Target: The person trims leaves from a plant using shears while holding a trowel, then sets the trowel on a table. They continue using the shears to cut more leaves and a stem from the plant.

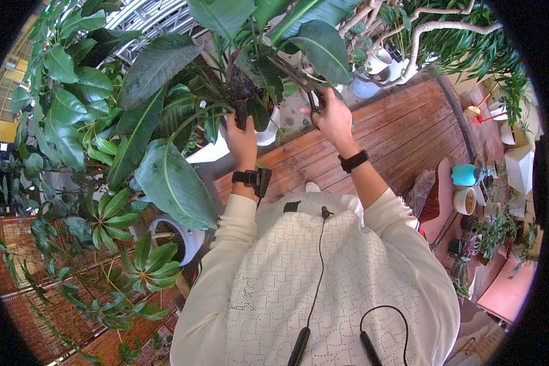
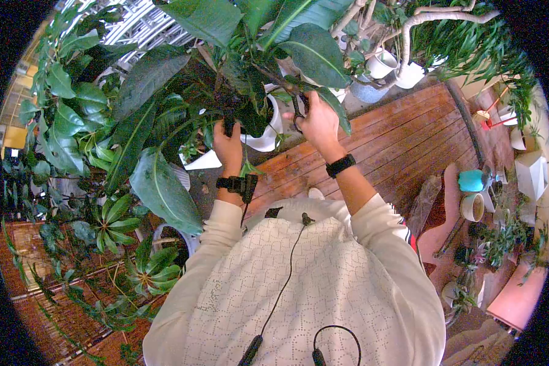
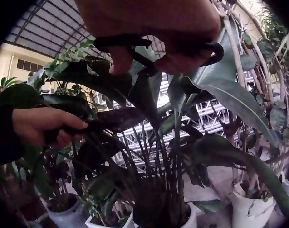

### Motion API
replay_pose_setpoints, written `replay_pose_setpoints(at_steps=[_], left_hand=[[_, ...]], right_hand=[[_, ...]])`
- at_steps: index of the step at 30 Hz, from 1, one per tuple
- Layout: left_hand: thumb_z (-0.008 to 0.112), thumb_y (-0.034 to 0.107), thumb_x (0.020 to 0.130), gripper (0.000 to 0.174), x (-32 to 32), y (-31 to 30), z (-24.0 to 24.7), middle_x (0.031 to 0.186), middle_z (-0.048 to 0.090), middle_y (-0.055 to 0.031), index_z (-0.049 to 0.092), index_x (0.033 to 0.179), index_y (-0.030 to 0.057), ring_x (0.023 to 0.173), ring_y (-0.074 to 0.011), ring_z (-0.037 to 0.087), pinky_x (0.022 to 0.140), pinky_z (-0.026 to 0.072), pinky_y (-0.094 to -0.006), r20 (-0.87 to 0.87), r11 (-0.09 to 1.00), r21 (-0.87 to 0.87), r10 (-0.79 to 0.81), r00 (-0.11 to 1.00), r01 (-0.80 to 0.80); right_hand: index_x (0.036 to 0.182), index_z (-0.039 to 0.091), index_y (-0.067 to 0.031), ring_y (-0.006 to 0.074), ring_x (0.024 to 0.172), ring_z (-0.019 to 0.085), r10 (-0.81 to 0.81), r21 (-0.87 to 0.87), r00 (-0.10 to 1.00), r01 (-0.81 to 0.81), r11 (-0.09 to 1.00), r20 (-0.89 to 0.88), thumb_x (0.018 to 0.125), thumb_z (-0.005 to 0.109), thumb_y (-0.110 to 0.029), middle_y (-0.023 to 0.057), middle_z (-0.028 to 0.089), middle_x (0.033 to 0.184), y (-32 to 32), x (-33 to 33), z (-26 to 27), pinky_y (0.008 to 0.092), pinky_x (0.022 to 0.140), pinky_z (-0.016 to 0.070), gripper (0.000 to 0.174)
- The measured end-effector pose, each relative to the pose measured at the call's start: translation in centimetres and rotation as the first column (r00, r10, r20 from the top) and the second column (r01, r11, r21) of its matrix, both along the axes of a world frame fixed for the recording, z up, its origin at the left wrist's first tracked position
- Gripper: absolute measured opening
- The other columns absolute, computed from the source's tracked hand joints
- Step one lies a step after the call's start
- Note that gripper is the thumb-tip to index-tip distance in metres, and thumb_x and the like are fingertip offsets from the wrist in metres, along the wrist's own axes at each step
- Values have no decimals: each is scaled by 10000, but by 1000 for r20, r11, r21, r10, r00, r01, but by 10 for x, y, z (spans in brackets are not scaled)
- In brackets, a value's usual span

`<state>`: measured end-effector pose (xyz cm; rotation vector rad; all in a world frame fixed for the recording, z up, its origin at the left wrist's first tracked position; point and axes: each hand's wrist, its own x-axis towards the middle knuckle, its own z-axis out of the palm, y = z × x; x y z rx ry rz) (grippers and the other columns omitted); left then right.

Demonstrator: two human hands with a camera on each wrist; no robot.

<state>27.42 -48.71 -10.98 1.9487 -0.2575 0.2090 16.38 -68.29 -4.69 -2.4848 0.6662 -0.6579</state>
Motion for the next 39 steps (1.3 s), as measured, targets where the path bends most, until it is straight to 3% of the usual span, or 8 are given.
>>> replay_pose_setpoints(at_steps=[14,19,22,23,27,31,35,39], left_hand=[[683,197,823,393,3,1,-4,941,651,-195,565,1126,-23,840,-330,641,743,486,-384,15,1000,16,-3,1000,3],[683,196,820,370,-1,2,0,946,652,-202,571,1106,-10,845,-340,644,742,489,-393,49,998,43,37,998,-39],[684,199,818,363,-2,3,1,943,655,-205,574,1095,-8,847,-349,647,739,490,-399,-29,998,44,38,999,-37],[684,199,818,363,-1,3,0,943,655,-205,574,1095,-8,847,-349,647,739,490,-399,-32,998,47,42,999,-41],[688,184,814,352,-1,2,-2,921,662,-199,576,1086,-10,831,-344,653,717,496,-396,7,999,12,42,999,-42],[691,162,810,341,-5,-1,7,899,669,-188,578,1083,-8,807,-335,658,702,503,-390,-45,996,69,57,997,-54],[691,157,808,344,-9,-5,12,899,673,-182,579,1089,-9,806,-336,659,707,505,-391,-33,992,113,63,997,-59],[688,154,810,338,-7,-9,2,919,673,-183,585,1090,-5,824,-342,659,717,506,-393,17,1000,24,6,1000,-7]], right_hand=[[986,539,-53,365,691,643,0,2,1000,0,1000,24,721,741,-477,182,653,739,-3,3,-6,449,608,497,539],[990,565,-36,401,716,630,-83,155,992,67,986,99,709,749,-499,188,654,761,-5,-5,-14,458,622,492,572],[974,576,-22,406,764,626,-95,312,995,86,946,12,717,756,-486,203,648,800,-10,-18,-15,447,646,489,560],[1004,586,-15,350,821,637,-62,388,997,39,921,46,732,764,-450,198,650,872,-16,-22,-28,403,713,488,543],[1069,589,-3,243,853,612,27,540,986,-111,834,162,763,765,-372,153,643,931,-18,-47,-27,330,795,464,511],[1070,579,-6,252,834,610,40,552,987,-121,825,156,763,766,-365,146,635,915,-14,-71,-27,340,775,470,508],[1111,532,-23,271,817,613,39,534,999,-42,845,16,746,779,-380,148,631,901,0,-87,-4,354,742,475,567],[1143,498,-37,286,798,607,8,498,999,-32,867,50,743,784,-376,149,625,887,4,-92,-4,358,727,474,597]])
